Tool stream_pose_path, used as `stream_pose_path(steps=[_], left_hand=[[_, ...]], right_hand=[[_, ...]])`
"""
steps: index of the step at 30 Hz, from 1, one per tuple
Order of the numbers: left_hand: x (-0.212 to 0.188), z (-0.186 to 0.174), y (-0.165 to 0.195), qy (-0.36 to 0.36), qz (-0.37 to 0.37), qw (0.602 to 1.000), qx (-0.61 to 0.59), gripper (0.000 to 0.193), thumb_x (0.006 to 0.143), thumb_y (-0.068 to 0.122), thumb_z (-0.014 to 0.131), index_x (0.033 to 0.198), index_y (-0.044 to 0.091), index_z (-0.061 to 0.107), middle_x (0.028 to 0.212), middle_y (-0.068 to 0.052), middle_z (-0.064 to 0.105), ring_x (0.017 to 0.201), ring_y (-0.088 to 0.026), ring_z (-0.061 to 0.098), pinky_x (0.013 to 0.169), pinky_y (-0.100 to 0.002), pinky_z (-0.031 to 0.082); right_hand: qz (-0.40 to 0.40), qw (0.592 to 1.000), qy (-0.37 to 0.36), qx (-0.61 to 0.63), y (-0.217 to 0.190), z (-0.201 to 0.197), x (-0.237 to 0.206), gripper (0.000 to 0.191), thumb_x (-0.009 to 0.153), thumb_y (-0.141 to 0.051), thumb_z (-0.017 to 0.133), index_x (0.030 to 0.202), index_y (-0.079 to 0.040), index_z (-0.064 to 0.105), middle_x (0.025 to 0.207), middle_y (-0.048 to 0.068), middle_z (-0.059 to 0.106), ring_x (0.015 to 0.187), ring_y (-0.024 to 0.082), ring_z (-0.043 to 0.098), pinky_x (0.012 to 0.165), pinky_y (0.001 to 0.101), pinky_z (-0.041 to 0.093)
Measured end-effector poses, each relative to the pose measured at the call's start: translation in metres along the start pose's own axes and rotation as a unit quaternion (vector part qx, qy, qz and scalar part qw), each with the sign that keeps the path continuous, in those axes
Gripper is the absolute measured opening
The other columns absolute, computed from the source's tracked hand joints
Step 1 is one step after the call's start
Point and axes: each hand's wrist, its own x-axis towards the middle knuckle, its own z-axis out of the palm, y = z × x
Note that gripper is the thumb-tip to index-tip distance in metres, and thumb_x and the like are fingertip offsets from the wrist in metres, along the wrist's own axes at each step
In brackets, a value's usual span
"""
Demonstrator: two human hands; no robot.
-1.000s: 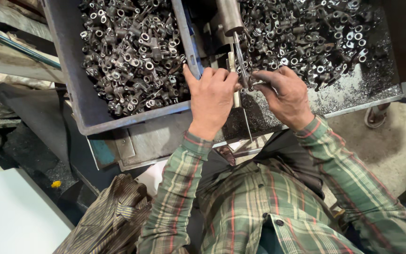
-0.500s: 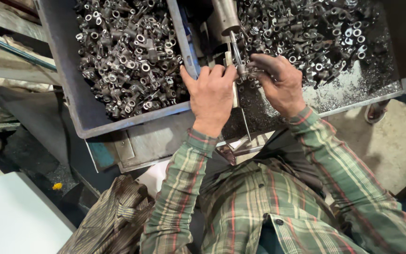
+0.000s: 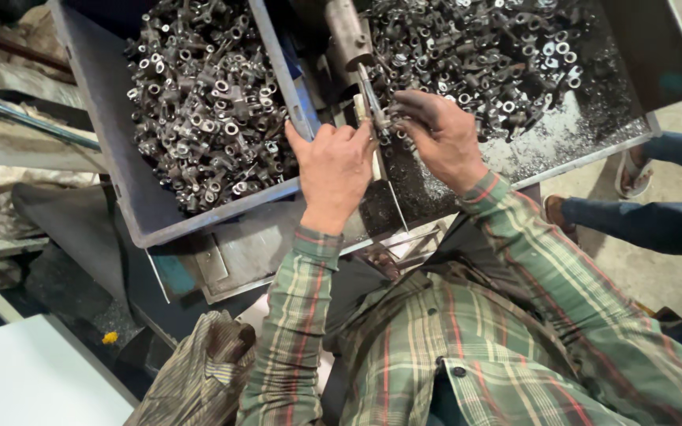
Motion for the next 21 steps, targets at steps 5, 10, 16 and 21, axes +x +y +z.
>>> stream_pose_path(steps=[5, 10, 16, 21], left_hand=[[0.0, -0.005, -0.002, -0.005, 0.002, 1.0, -0.029, 0.025, 0.088, 0.033, 0.077, 0.109, 0.019, 0.074, 0.081, 0.004, 0.065, 0.087, -0.021, 0.062, 0.106, -0.072, 0.032], [0.004, -0.01, -0.001, -0.008, -0.001, 0.999, -0.034, 0.016, 0.089, 0.033, 0.078, 0.098, 0.02, 0.074, 0.08, 0.005, 0.066, 0.086, -0.02, 0.061, 0.108, -0.071, 0.031], [-0.006, -0.016, -0.013, -0.014, 0.041, 0.987, -0.155, 0.008, 0.085, 0.031, 0.08, 0.084, 0.023, 0.077, 0.077, 0.006, 0.071, 0.081, -0.017, 0.065, 0.114, -0.069, 0.023], [-0.012, -0.007, -0.025, 0.191, -0.238, 0.785, -0.539, 0.017, 0.1, 0.024, 0.074, 0.102, 0.008, 0.076, 0.091, -0.005, 0.074, 0.08, -0.014, 0.061, 0.089, -0.043, 0.036]], right_hand=[[0.047, 0.998, 0.019, 0.041, -0.007, 0.009, -0.004, 0.038, 0.099, 0.008, 0.066, 0.136, 0.003, 0.06, 0.129, 0.014, 0.071, 0.119, 0.019, 0.071, 0.101, 0.0293, 0.061], [0.066, 0.996, 0.022, 0.047, -0.013, 0.008, -0.013, 0.038, 0.098, 0.006, 0.066, 0.136, 0.002, 0.06, 0.132, 0.014, 0.071, 0.12, 0.019, 0.071, 0.101, 0.0286, 0.06], [0.126, 0.987, -0.063, -0.074, -0.009, -0.028, -0.054, 0.04, 0.092, -0.011, 0.076, 0.131, -0.005, 0.067, 0.118, 0.011, 0.076, 0.101, 0.019, 0.074, 0.086, 0.0303, 0.06], [0.073, 0.941, 0.044, -0.327, 0.023, -0.077, -0.042, 0.038, 0.095, -0.019, 0.08, 0.128, -0.004, 0.069, 0.112, 0.013, 0.072, 0.089, 0.024, 0.069, 0.078, 0.0378, 0.056]])
